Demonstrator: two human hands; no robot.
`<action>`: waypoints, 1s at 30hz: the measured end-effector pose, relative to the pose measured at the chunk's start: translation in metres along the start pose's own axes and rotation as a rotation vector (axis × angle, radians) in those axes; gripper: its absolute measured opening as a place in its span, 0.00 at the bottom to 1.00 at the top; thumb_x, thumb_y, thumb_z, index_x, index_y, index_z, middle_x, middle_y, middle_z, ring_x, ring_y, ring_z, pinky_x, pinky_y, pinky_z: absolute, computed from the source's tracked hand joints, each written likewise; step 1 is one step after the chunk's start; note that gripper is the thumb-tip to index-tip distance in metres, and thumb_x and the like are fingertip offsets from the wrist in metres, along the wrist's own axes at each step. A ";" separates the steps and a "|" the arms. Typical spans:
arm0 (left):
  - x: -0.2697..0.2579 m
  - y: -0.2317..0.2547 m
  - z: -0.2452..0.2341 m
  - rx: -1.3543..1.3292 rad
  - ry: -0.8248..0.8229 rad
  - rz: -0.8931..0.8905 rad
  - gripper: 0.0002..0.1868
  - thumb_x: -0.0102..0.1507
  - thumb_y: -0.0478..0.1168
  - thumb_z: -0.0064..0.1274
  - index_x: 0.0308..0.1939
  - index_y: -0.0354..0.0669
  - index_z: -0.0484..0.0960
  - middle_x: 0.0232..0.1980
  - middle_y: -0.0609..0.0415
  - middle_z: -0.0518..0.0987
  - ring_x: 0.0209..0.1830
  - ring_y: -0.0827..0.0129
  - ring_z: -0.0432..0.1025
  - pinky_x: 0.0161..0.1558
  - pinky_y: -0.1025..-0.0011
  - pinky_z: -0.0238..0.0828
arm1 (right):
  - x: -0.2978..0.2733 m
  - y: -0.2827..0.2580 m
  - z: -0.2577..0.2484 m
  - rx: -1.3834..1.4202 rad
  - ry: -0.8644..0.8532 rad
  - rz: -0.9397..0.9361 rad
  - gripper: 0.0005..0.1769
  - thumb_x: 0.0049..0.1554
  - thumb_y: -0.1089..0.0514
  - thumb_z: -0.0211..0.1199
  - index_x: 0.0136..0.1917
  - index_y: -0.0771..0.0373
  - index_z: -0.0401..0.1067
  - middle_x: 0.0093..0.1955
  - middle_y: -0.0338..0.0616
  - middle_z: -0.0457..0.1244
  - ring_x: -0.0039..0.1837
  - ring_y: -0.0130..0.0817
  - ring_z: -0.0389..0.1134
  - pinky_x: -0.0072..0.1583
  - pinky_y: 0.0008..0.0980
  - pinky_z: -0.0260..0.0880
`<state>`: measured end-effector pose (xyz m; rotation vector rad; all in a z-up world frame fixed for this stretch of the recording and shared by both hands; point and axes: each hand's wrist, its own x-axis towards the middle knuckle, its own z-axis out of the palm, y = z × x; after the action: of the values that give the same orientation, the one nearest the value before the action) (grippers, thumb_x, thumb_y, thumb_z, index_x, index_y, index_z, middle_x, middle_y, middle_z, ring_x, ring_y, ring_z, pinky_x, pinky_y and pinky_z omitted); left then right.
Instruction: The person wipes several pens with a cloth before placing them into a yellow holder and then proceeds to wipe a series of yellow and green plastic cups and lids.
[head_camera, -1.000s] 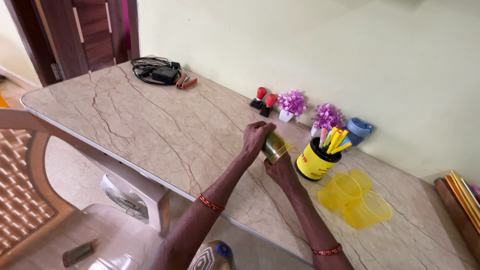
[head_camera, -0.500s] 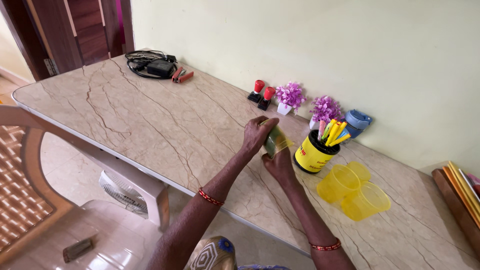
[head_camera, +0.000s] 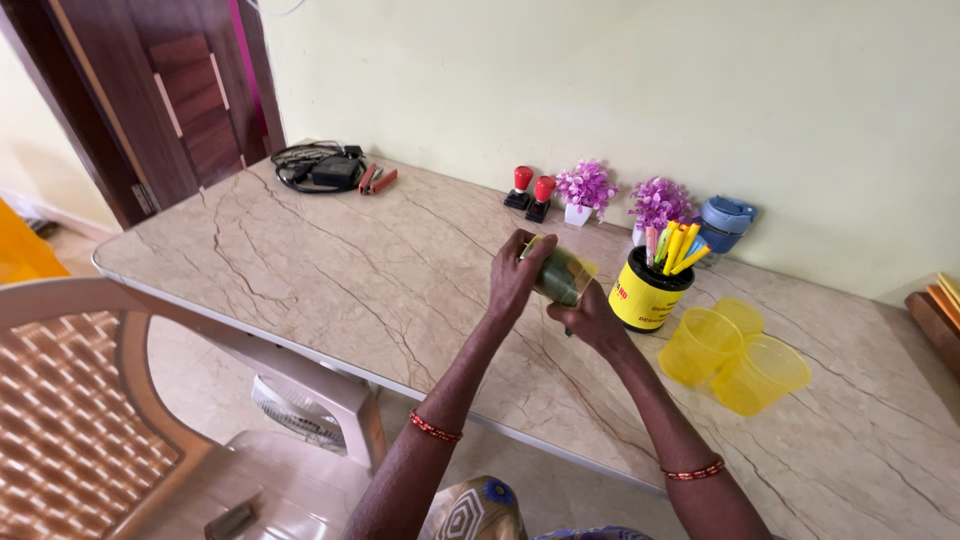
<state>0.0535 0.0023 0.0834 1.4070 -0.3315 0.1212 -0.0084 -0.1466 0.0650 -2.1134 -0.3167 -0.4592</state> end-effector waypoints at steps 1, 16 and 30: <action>0.001 0.002 -0.005 -0.100 -0.086 0.067 0.23 0.59 0.55 0.58 0.46 0.38 0.82 0.41 0.50 0.82 0.39 0.68 0.77 0.41 0.68 0.75 | -0.001 -0.004 0.000 0.321 0.027 0.070 0.33 0.46 0.66 0.65 0.66 0.65 0.66 0.53 0.41 0.65 0.52 0.30 0.67 0.52 0.30 0.70; 0.019 -0.014 0.022 -0.232 -0.412 0.098 0.29 0.57 0.56 0.59 0.51 0.36 0.85 0.42 0.46 0.82 0.40 0.64 0.80 0.44 0.67 0.80 | -0.027 0.002 0.000 0.563 0.226 0.074 0.37 0.48 0.57 0.69 0.69 0.66 0.64 0.57 0.44 0.63 0.55 0.31 0.64 0.55 0.32 0.65; 0.030 -0.012 0.014 0.440 -0.151 1.074 0.21 0.74 0.51 0.41 0.50 0.44 0.86 0.47 0.54 0.84 0.48 0.62 0.79 0.50 0.63 0.78 | -0.026 -0.004 -0.012 0.235 0.106 0.142 0.24 0.55 0.53 0.64 0.64 0.59 0.69 0.53 0.36 0.66 0.53 0.23 0.66 0.53 0.26 0.66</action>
<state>0.0825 -0.0168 0.0830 1.5295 -1.2218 1.0162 -0.0362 -0.1559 0.0628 -1.8614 -0.1502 -0.4265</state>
